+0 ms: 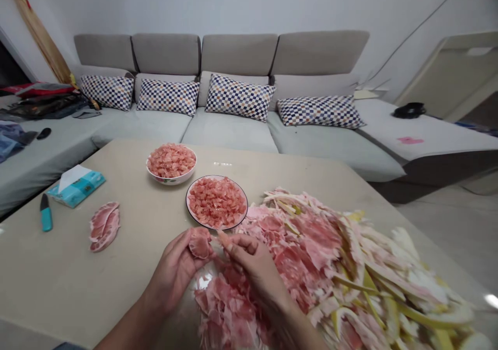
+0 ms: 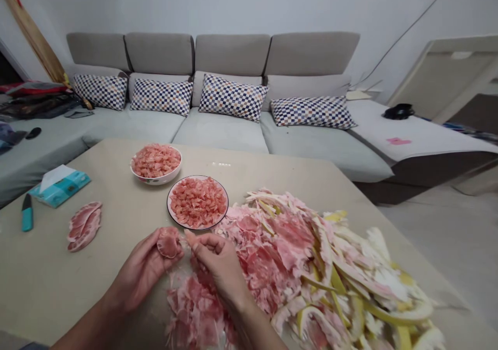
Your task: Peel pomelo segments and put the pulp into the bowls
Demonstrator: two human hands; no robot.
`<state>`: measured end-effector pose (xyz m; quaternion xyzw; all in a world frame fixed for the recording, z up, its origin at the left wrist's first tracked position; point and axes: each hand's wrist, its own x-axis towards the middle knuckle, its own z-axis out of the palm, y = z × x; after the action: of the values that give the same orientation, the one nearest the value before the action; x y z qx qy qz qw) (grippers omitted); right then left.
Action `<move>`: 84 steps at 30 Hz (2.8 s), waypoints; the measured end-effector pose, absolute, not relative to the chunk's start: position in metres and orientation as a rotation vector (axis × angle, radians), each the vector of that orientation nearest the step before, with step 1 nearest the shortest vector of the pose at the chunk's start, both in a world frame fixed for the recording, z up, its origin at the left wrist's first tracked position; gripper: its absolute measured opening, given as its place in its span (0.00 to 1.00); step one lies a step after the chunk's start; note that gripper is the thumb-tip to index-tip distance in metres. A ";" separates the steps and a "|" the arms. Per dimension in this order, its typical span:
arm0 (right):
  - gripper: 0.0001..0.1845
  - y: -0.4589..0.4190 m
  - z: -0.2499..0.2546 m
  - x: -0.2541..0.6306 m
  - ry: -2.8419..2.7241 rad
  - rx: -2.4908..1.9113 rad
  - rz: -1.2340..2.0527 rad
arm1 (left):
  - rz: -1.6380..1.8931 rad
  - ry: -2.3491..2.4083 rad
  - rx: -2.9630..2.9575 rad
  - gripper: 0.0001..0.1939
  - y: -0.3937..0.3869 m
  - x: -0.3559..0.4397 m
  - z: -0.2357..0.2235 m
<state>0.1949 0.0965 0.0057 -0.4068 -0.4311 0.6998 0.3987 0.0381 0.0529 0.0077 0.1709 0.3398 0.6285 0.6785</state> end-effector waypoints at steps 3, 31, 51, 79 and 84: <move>0.22 0.099 0.007 0.198 -1.099 -1.029 1.733 | 1.458 0.765 0.348 0.12 0.055 0.030 0.010; 0.09 0.077 -0.001 0.187 -1.914 -0.861 0.468 | 1.187 1.183 0.916 0.12 0.050 0.039 0.011; 0.19 0.090 0.013 0.195 -1.696 -0.939 1.281 | 1.134 1.027 0.733 0.17 0.050 0.031 0.016; 0.07 0.080 0.009 0.187 -1.797 -1.023 0.931 | 1.359 1.165 0.562 0.13 0.051 0.034 0.003; 0.10 0.083 0.015 0.193 -1.584 -1.083 1.240 | 1.444 1.040 0.391 0.13 0.058 0.018 0.006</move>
<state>0.1926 0.0831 0.0149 -0.4313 -0.6306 0.4936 0.4156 0.0184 0.0581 0.0059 0.1697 0.4510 0.6261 0.6131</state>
